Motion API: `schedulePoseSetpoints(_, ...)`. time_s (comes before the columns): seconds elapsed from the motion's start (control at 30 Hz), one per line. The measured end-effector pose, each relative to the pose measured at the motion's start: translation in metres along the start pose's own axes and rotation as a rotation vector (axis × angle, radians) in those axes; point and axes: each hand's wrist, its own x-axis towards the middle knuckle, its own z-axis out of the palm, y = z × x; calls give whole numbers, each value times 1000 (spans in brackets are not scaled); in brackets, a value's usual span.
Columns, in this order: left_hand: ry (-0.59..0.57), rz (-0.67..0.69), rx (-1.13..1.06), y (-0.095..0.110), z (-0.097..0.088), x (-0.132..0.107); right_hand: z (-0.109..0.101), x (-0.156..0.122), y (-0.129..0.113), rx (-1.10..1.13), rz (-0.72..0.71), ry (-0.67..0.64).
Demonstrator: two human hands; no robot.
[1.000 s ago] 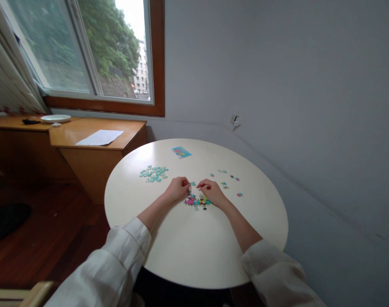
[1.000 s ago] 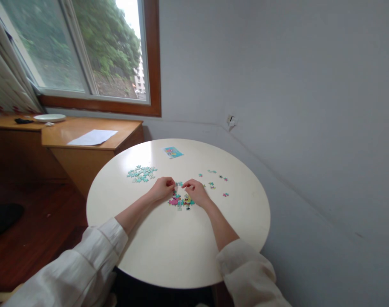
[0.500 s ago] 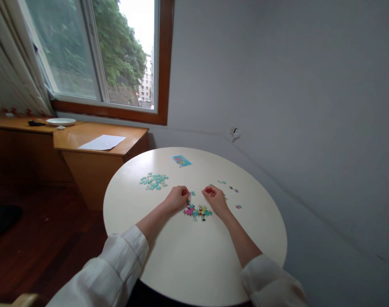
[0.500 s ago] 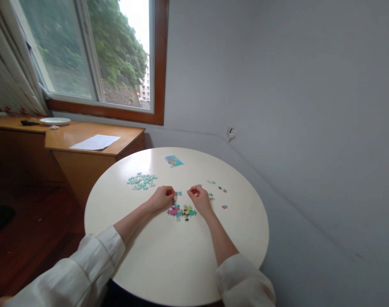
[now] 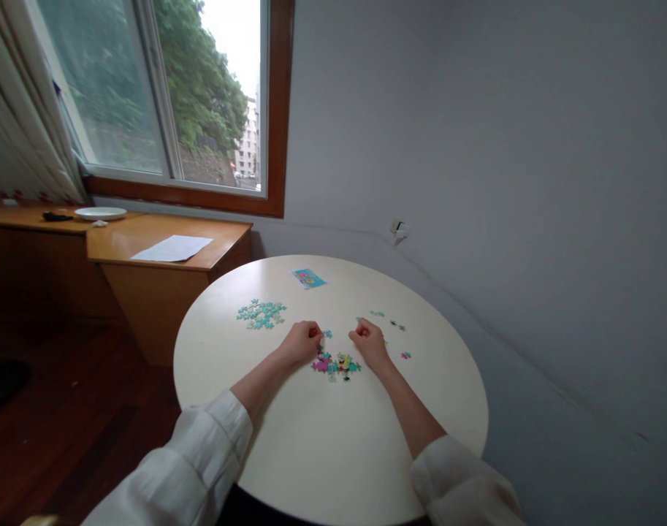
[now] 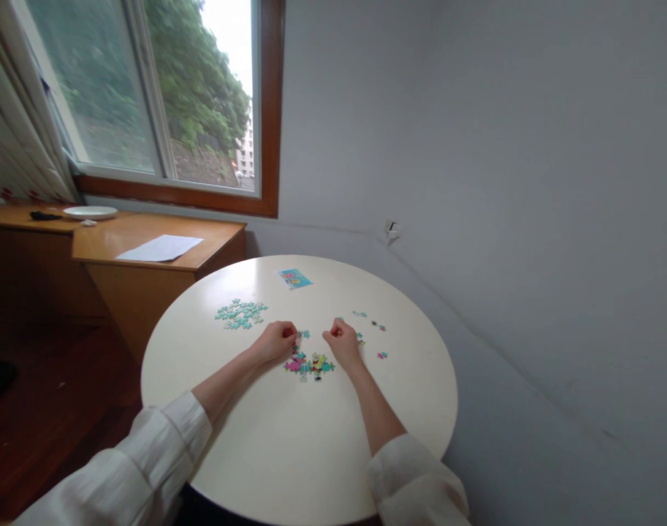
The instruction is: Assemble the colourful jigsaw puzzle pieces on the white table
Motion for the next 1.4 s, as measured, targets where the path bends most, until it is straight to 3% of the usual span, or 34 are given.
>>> schedulePoseSetpoints(0.6,59,13,-15,-5,-6,5,-5,3,-1,-16,-5,84)
schedulePoseSetpoints(0.8,65,26,-26,-7,-6,7,-5,3,-2,-31,-30,43)
schedulePoseSetpoints(1.4,41,13,-25,-1,-8,3,-6,6,15,-95,-38,72)
